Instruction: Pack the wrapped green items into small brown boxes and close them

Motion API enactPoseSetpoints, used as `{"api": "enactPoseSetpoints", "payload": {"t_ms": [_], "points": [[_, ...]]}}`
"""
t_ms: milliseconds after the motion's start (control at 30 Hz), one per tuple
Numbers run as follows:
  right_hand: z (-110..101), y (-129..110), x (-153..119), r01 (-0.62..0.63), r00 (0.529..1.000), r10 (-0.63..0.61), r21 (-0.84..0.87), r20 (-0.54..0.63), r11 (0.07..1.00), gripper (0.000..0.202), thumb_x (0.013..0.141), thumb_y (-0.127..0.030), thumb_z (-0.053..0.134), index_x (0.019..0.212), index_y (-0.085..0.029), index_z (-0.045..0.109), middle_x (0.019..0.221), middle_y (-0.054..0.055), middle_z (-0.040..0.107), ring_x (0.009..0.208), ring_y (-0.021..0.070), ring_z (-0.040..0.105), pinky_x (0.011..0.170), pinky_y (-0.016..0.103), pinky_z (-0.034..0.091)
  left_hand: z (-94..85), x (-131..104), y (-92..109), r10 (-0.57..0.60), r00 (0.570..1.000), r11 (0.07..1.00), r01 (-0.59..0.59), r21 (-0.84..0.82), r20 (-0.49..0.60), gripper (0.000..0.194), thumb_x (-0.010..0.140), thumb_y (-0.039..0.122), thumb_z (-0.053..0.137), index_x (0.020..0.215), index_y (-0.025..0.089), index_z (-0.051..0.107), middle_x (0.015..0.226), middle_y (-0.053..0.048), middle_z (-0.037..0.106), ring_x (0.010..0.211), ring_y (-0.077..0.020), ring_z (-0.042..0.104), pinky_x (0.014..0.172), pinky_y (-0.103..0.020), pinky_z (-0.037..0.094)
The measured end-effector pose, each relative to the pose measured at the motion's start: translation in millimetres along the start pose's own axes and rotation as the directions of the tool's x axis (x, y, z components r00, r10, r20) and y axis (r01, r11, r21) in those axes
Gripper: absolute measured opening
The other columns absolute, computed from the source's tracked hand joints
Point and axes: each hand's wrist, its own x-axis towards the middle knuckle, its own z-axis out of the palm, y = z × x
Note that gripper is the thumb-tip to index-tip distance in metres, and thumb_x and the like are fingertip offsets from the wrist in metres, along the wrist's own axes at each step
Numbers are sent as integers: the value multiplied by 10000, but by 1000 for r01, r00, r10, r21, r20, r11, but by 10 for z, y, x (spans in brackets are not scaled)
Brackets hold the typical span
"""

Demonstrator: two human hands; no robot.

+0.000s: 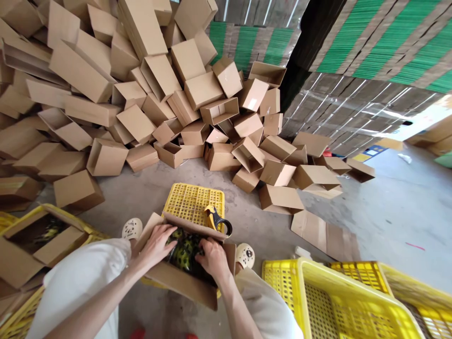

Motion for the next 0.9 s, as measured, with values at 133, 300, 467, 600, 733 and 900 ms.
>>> {"api": "enactPoseSetpoints", "payload": {"t_ms": [133,300,467,600,733,900], "points": [[-168,3,11,23,981,37,300,-191,954,153,893,-370,712,927,-225,746,950,50,772,936,247,726,862,334,527,-168,61,143,71,997,980,-63,-190,38,407,979,239,638,1381,264,701,1425,-117,683,1367,-315,604,1194,-531,500],[-126,-195,35,5,1000,7,871,-10,492,461,851,-665,760,904,-207,757,787,32,746,745,219,726,753,357,599,-258,31,326,219,927,905,-76,-420,304,915,791,298,870,1612,315,466,1583,-94,586,1468,-314,539,1221,-483,479],[-9,-164,108,-27,1000,9,901,26,432,518,896,-680,690,1059,-193,759,987,93,794,881,238,775,804,383,635,-254,9,377,62,924,941,72,-331,377,492,857,248,740,1336,242,629,1262,-115,763,1183,-314,735,1030,-428,578],[149,-98,67,-12,998,-15,436,58,900,282,933,-465,670,933,-207,783,893,104,812,900,273,783,813,346,585,-363,47,363,-161,959,931,226,-286,232,518,930,264,618,1437,260,512,1281,-111,758,1168,-296,751,1007,-413,568],[355,-250,-39,10,980,-35,128,194,992,358,864,-384,765,1173,-204,773,1053,132,840,1022,307,792,832,311,550,-409,68,339,-246,963,917,268,-296,109,527,961,311,587,1475,269,477,1457,-127,677,1333,-307,673,1096,-443,523],[204,-245,-35,15,997,-31,223,71,975,203,887,-363,703,981,-216,806,897,82,831,886,258,776,750,284,509,-321,50,292,-193,979,932,202,-299,62,653,937,241,546,1573,232,398,1601,-158,538,1481,-311,539,1210,-489,444]]}}
